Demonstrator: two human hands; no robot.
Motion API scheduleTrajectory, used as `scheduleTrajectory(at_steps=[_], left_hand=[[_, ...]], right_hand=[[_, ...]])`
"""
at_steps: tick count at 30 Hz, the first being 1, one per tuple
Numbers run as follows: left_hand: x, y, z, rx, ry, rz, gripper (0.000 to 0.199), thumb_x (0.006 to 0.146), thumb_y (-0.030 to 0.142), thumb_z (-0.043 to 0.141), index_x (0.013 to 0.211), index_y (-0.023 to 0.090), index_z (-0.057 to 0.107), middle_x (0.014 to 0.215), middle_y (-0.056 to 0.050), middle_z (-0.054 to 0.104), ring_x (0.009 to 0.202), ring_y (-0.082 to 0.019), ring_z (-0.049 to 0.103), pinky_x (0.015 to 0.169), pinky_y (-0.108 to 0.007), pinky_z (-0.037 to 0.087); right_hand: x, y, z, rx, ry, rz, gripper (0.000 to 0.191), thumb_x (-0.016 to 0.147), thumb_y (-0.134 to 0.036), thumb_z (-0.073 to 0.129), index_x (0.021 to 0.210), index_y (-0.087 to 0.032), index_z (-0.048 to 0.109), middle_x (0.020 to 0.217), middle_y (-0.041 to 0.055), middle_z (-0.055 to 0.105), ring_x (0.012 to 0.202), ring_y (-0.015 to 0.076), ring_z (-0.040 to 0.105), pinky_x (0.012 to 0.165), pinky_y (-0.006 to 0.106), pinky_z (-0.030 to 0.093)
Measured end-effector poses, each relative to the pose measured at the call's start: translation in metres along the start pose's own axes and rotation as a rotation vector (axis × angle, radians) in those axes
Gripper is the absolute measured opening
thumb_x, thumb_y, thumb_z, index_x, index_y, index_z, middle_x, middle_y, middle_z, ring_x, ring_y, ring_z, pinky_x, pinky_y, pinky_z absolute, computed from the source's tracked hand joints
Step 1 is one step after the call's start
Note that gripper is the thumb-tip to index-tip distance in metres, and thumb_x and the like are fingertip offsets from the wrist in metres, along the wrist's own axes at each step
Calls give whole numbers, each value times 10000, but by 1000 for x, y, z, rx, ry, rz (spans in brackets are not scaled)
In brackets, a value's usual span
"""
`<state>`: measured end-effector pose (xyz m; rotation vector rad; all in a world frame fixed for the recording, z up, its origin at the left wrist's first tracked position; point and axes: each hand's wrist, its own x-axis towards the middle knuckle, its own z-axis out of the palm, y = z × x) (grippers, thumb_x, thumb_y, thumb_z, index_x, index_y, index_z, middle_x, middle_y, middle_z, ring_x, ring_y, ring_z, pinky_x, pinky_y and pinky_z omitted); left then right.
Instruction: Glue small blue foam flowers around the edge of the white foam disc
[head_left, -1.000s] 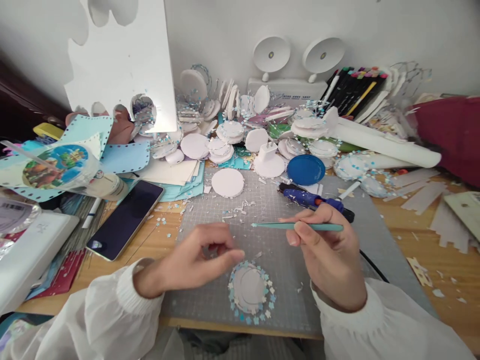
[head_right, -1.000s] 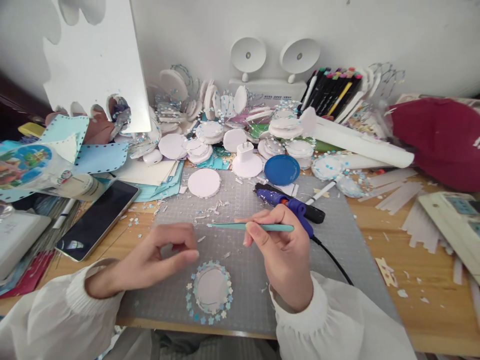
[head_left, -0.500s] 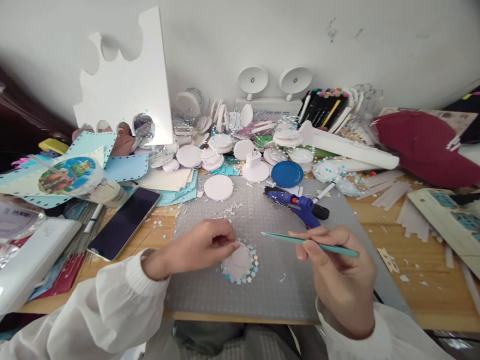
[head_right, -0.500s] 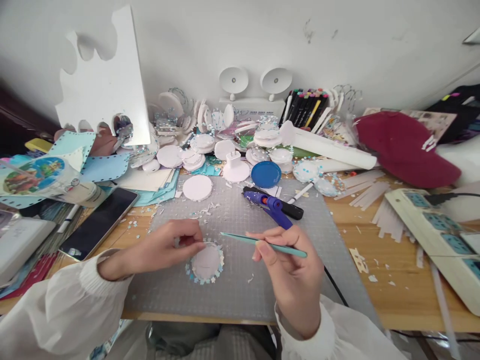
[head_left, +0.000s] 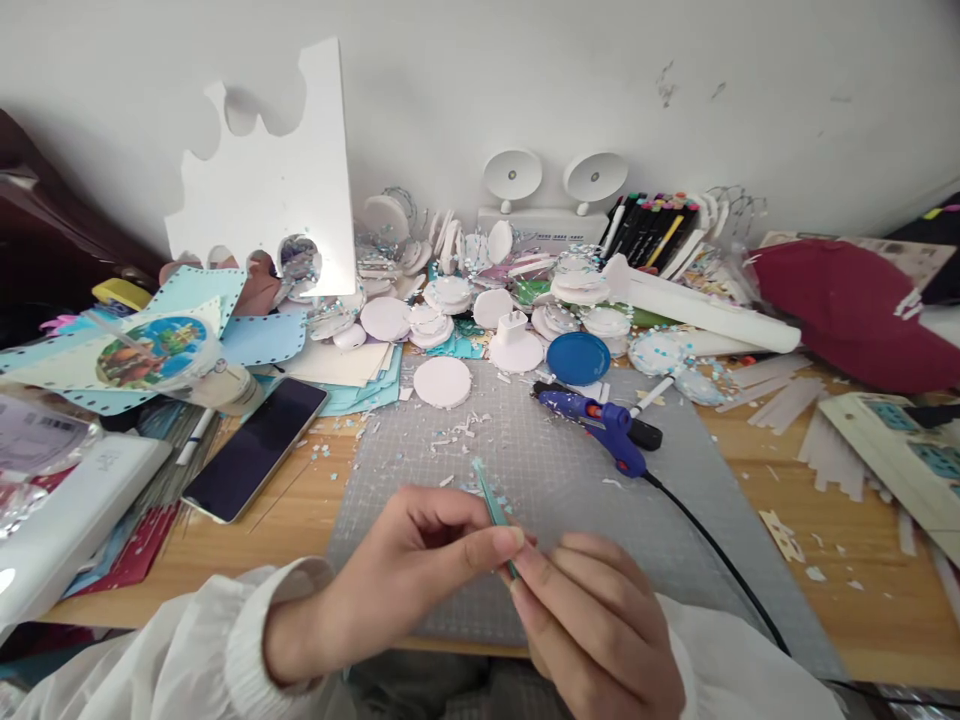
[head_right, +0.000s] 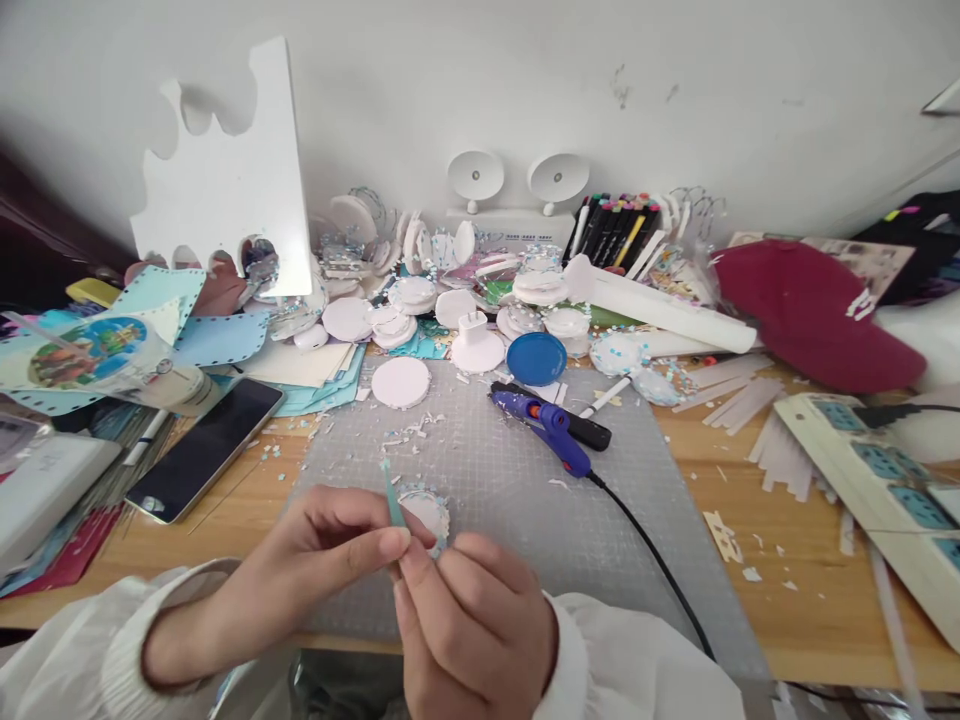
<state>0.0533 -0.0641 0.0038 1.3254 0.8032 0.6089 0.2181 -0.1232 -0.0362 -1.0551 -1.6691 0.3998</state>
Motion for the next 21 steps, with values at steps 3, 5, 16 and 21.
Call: scheduleTrajectory(at_steps=[3, 5, 16, 21], left_hand=[[0, -7, -6, -5, 54, -19, 340, 844, 406, 613, 679, 124, 704, 576, -21, 572, 563, -117, 458, 532, -241, 346], [1, -12, -15, 13, 79, -20, 329, 852, 405, 604, 708, 131, 715, 568, -9, 544, 565, -111, 426, 542, -244, 319], [31, -48, -56, 83, 225, 23, 334, 791, 311, 567, 503, 147, 528, 499, 30, 370, 528, -99, 326, 515, -242, 243], [34, -56, -54, 102, 175, -21, 332, 786, 338, 557, 518, 146, 526, 501, 32, 380, 525, -99, 343, 504, -228, 259]], right_hand=[[15, 2, -3, -301, -139, -515, 241, 770, 14, 581, 886, -184, 654, 849, 33, 736, 757, 146, 692, 772, 277, 580], [25, 9, -11, -327, -104, -569, 199, 811, -31, 525, 907, -155, 647, 824, 33, 666, 792, 146, 642, 797, 300, 546], [17, 102, -44, -1073, -74, 163, 271, 861, -362, 494, 939, -103, 521, 854, 170, 562, 835, 332, 521, 727, 498, 445], [26, 108, -36, -1041, -87, 224, 242, 855, -357, 473, 908, -123, 504, 813, 165, 567, 784, 318, 546, 682, 454, 463]])
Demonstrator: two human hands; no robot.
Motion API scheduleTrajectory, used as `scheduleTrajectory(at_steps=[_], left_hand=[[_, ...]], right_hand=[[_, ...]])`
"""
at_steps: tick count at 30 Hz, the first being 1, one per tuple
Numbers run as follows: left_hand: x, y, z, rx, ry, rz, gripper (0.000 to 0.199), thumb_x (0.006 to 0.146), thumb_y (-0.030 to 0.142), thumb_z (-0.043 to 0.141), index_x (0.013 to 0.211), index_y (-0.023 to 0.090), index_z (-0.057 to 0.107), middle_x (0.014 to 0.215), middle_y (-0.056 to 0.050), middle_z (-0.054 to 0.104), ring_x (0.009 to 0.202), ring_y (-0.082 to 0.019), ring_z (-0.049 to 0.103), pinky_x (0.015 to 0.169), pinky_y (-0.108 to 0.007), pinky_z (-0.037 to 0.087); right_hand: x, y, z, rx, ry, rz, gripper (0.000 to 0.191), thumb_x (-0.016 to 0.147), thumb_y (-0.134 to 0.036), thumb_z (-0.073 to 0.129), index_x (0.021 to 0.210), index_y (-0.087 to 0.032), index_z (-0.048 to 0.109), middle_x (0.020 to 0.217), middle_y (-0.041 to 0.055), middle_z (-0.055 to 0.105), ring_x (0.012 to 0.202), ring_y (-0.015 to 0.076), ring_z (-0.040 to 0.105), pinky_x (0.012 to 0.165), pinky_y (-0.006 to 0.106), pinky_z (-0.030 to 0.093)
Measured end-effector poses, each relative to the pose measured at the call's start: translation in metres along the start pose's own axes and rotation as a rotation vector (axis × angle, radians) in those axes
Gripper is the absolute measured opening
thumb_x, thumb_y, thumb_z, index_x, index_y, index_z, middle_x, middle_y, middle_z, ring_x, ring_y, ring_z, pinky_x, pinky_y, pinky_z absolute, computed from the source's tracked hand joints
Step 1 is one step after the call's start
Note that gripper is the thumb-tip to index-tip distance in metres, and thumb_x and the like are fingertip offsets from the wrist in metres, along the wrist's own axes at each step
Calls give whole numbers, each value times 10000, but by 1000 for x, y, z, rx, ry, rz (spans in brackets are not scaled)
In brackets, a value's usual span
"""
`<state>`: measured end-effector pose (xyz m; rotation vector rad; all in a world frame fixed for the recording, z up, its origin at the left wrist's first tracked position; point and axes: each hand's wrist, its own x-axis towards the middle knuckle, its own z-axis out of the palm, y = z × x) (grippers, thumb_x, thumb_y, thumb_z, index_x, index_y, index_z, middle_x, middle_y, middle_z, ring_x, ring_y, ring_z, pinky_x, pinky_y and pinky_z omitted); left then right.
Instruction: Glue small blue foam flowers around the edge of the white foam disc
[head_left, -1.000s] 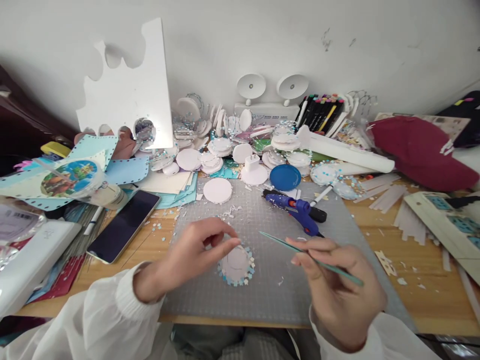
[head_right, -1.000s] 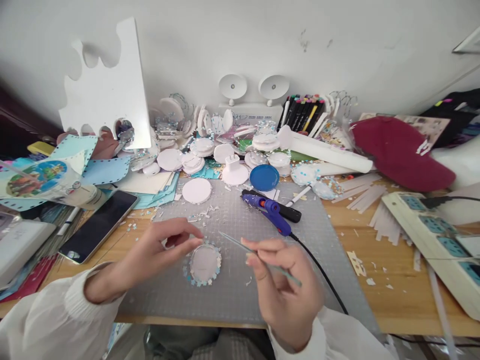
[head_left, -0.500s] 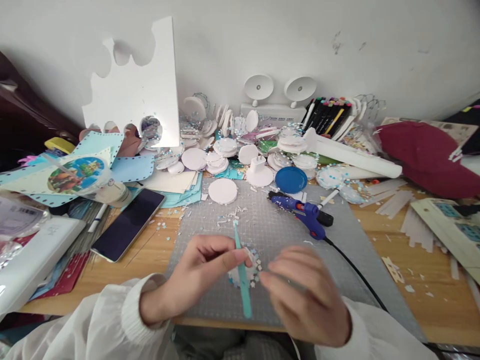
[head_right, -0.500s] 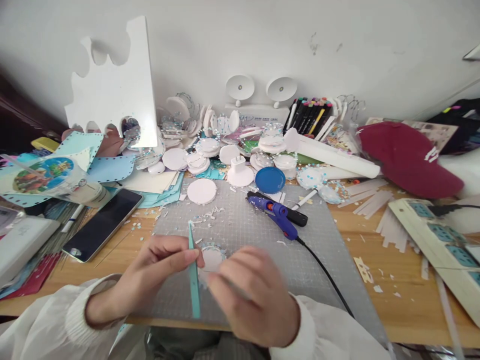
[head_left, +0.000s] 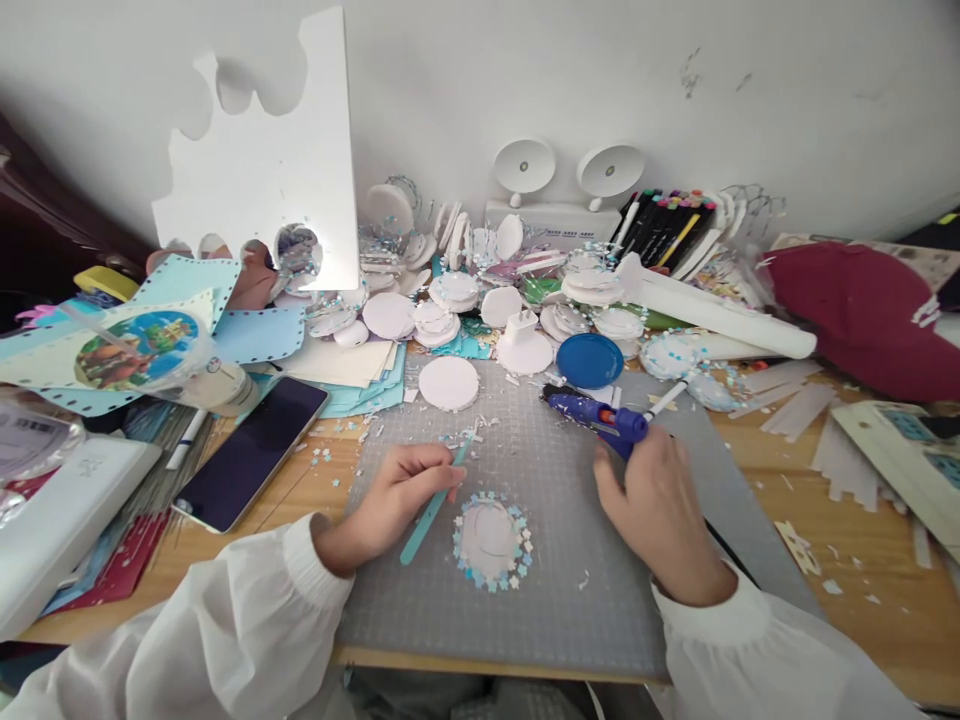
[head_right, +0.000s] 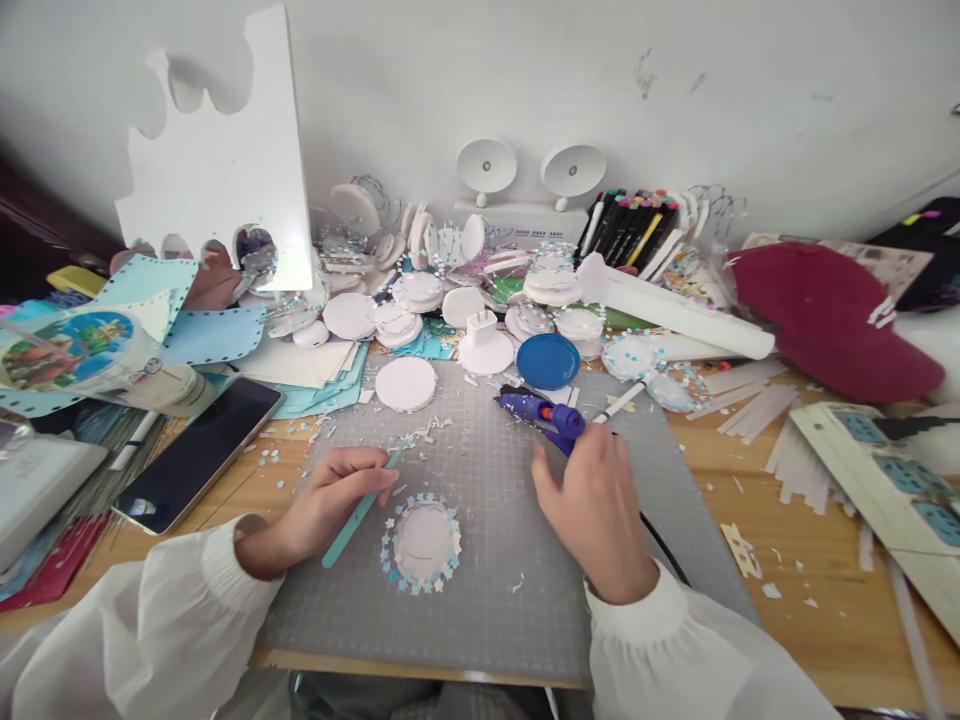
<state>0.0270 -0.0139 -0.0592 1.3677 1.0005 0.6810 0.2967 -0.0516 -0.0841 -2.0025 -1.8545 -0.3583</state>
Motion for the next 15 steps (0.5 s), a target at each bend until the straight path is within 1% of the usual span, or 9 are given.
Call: scheduleTrajectory(at_steps=[1, 3, 5, 7, 11, 15], left_hand=[[0, 0, 0, 10, -14, 7, 335, 790, 336, 552, 516, 146, 522, 501, 32, 386, 523, -97, 347, 504, -226, 263], [0, 2, 1, 35, -43, 26, 342, 797, 319, 544, 505, 144, 510, 500, 33, 397, 519, -92, 352, 509, -223, 270], [-1, 3, 1, 55, -73, 37, 347, 803, 301, 540, 498, 142, 499, 500, 33, 409, 517, -88, 358, 514, -222, 275], [-1, 3, 1, 55, -92, 36, 351, 812, 293, 536, 499, 141, 492, 498, 34, 410, 515, -86, 360, 513, -220, 275], [-2, 3, 0, 31, -131, 27, 349, 818, 274, 530, 500, 139, 488, 498, 36, 404, 500, -80, 356, 493, -216, 269], [-2, 2, -2, 26, -168, 37, 343, 829, 241, 525, 503, 133, 509, 511, 21, 454, 503, -82, 392, 492, -219, 278]], right_hand=[[4, -2, -1, 55, 10, 43, 277, 827, -399, 516, 914, -136, 503, 798, 150, 575, 767, 313, 559, 663, 441, 469], [13, -6, -5, 202, -5, 165, 343, 739, -472, 617, 872, -177, 503, 716, 95, 588, 668, 277, 577, 593, 396, 474], [18, -11, -9, 364, -55, 288, 348, 666, -491, 672, 776, -213, 494, 611, 37, 583, 545, 225, 566, 524, 348, 467], [18, -17, -11, 500, -110, 352, 307, 649, -470, 668, 698, -227, 486, 545, 6, 577, 477, 190, 551, 488, 317, 464], [10, -25, -13, 651, -174, 345, 178, 651, -377, 615, 669, -222, 528, 518, -14, 584, 448, 167, 550, 449, 282, 465], [5, -26, -16, 668, -228, 315, 137, 657, -352, 590, 662, -222, 547, 489, -16, 585, 434, 165, 548, 422, 270, 461]])
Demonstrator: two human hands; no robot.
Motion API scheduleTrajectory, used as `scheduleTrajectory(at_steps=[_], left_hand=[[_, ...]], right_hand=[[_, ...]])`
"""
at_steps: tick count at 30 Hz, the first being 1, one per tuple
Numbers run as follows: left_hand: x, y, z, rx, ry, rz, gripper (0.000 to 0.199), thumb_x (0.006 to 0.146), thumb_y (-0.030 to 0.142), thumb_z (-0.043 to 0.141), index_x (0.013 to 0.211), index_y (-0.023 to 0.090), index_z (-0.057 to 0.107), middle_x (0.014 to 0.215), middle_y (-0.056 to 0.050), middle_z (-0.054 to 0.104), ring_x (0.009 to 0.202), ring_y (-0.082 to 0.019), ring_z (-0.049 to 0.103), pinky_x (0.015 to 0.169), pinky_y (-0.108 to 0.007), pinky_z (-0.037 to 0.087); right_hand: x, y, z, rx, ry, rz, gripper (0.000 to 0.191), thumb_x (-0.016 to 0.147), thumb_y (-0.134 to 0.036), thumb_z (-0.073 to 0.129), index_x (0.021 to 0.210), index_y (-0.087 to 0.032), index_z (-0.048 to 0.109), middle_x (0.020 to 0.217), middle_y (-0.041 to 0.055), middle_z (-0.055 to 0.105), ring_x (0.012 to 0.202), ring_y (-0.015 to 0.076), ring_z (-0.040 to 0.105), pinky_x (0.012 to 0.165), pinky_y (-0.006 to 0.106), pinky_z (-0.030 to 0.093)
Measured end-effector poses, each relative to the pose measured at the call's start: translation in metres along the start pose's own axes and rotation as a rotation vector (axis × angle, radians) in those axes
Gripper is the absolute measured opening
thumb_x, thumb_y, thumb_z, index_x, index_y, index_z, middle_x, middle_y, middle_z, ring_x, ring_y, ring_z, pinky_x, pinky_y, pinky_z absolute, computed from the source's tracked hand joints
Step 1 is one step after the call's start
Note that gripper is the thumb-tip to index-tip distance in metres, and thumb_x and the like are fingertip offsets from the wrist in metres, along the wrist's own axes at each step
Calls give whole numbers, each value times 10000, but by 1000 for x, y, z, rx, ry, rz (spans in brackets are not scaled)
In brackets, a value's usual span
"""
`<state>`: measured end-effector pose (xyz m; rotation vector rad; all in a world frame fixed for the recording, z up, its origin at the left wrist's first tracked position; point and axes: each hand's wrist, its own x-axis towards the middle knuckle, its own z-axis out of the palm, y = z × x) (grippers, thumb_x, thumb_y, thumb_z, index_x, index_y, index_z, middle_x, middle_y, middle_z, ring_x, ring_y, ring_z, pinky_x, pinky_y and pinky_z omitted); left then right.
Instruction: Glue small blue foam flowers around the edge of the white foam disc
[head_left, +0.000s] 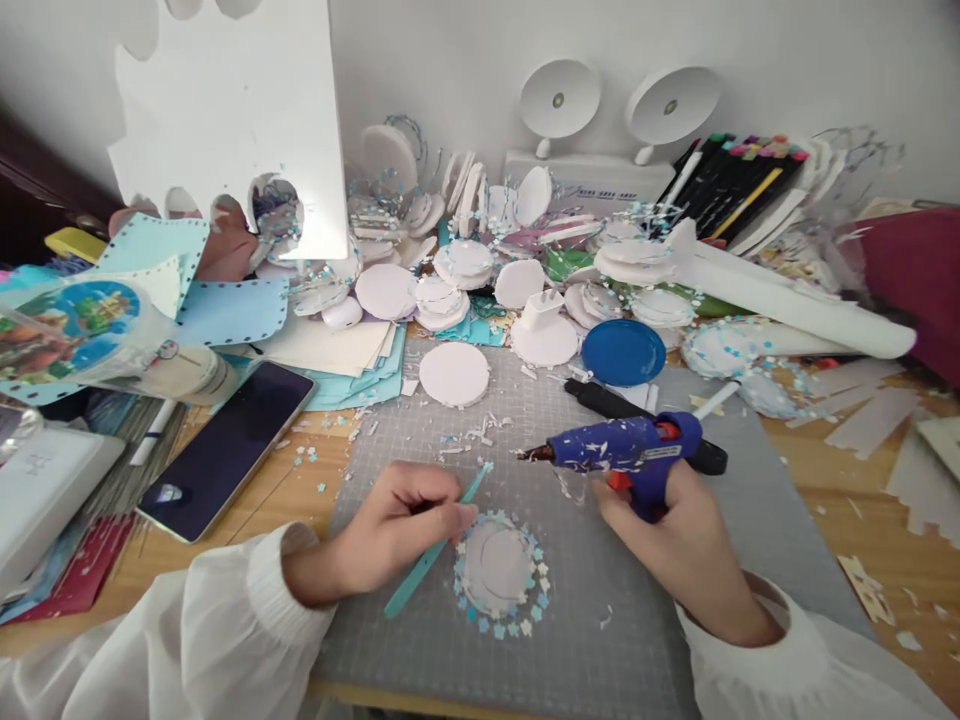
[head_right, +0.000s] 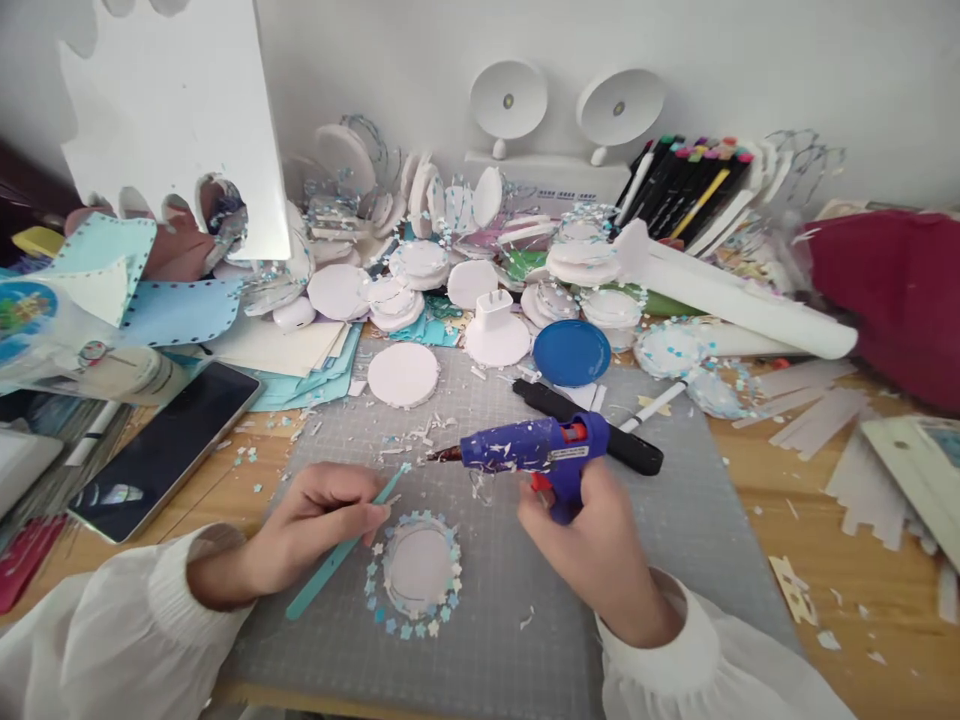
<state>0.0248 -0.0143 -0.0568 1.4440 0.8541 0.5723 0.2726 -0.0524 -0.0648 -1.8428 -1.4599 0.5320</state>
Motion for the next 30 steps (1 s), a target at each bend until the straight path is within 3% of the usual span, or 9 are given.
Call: scheduleTrajectory(at_steps=[12, 30], left_hand=[[0, -2, -1, 41, -58, 11, 398, 849, 264, 520, 492, 158, 379, 502, 39, 321, 496, -85, 318, 480, -246, 237], [0, 1, 0, 71, -68, -43, 411, 855, 314, 508, 490, 157, 403, 500, 24, 366, 501, -91, 339, 488, -245, 255]], right_hand=[[-4, 1, 0, -128, -12, -65, 165, 661, -326, 583, 557, -231, 498, 422, -10, 566, 352, 150, 506, 348, 254, 400], [-4, 4, 0, -135, -32, -109, 178, 687, -343, 582, 580, -241, 485, 414, -21, 557, 350, 161, 512, 341, 263, 388]])
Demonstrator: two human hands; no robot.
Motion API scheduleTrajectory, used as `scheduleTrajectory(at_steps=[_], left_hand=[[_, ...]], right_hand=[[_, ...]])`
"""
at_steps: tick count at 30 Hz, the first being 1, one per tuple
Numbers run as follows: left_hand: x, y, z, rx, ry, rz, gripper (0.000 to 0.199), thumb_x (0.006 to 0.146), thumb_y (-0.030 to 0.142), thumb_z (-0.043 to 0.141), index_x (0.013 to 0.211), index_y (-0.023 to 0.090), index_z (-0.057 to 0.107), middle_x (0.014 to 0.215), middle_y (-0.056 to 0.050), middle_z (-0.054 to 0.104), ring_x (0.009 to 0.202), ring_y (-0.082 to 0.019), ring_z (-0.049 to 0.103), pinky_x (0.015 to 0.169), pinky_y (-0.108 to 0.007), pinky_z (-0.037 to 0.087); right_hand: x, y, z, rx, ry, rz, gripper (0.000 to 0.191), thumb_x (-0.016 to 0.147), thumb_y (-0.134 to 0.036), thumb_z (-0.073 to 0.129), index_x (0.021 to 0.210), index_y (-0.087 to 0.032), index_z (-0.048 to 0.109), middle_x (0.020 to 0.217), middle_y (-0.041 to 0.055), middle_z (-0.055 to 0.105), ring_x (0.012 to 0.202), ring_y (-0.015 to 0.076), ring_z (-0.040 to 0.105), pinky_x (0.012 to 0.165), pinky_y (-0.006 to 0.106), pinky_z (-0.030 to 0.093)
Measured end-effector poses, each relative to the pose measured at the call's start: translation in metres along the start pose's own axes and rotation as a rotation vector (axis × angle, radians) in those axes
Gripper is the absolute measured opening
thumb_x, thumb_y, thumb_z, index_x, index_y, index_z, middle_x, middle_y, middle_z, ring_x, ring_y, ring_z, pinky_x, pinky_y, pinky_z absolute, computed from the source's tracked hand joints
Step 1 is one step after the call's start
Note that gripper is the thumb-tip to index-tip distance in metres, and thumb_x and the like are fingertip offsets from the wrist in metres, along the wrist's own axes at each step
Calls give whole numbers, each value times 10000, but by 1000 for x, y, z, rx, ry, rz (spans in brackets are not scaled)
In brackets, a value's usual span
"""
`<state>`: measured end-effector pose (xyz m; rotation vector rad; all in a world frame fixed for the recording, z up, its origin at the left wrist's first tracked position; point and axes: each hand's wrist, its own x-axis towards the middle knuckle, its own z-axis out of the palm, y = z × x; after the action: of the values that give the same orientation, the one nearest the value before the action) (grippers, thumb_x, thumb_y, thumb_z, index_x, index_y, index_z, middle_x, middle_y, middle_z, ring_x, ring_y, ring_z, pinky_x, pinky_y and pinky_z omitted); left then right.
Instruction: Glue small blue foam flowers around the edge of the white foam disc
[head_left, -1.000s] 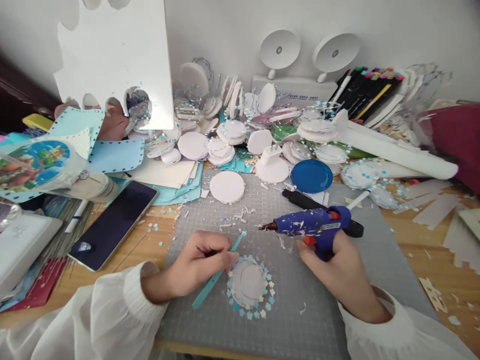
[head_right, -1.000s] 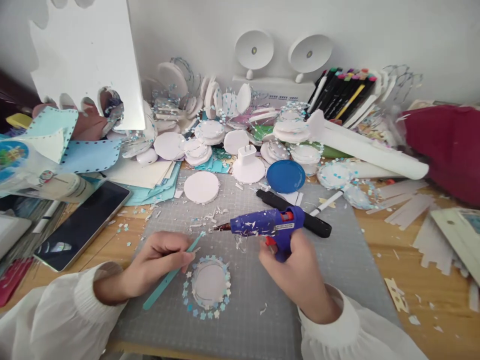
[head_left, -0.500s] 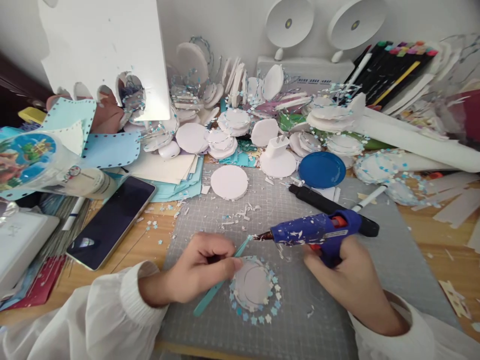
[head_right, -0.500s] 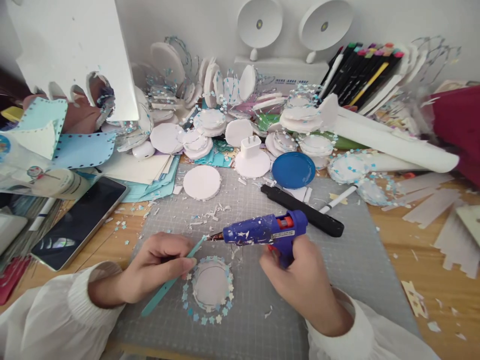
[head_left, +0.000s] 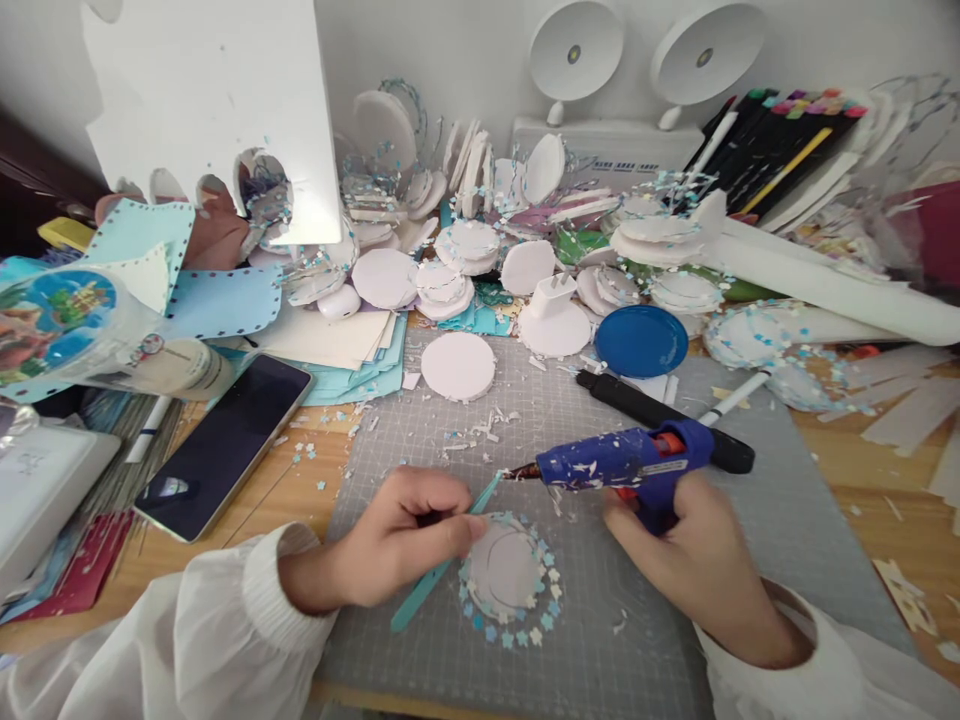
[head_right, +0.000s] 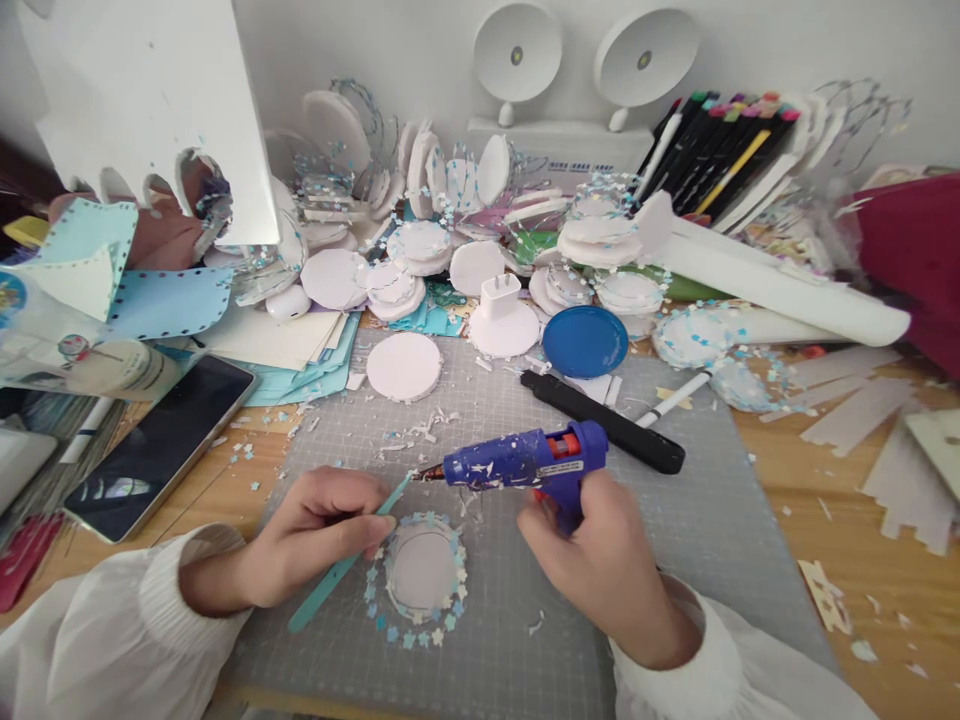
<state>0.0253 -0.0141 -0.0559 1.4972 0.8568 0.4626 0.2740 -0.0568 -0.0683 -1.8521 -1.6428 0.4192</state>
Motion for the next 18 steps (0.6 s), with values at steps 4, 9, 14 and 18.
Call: scheduleTrajectory(at_steps=[4, 9, 14, 18], left_hand=[[0, -2, 0, -4, 3, 6, 402, 853, 300, 513, 489, 153, 426, 496, 24, 378, 497, -90, 345, 486, -242, 258], [0, 0, -1, -24, 26, 12, 369, 845, 278, 524, 503, 139, 513, 497, 16, 435, 500, -91, 385, 491, -230, 282], [-1, -1, 1, -95, 105, -14, 322, 815, 272, 564, 530, 130, 613, 513, 12, 478, 522, -95, 411, 521, -235, 299], [-2, -1, 3, -167, 249, -54, 317, 801, 320, 599, 548, 139, 657, 451, 32, 384, 483, -94, 313, 487, -255, 233]], right_hand=[[-3, 2, 2, -69, 46, -87, 246, 719, -330, 573, 528, -248, 442, 403, -13, 519, 340, 162, 488, 353, 284, 380], [3, 10, -1, -194, 190, -141, 285, 769, -379, 606, 571, -244, 452, 559, 45, 562, 500, 220, 569, 488, 347, 442], [10, 29, -11, -313, 256, -192, 248, 840, -443, 549, 832, -195, 553, 773, 102, 603, 746, 285, 592, 634, 393, 450], [7, 44, -15, -411, 204, -235, 248, 850, -436, 494, 876, -192, 531, 795, 92, 584, 773, 290, 551, 699, 437, 427]])
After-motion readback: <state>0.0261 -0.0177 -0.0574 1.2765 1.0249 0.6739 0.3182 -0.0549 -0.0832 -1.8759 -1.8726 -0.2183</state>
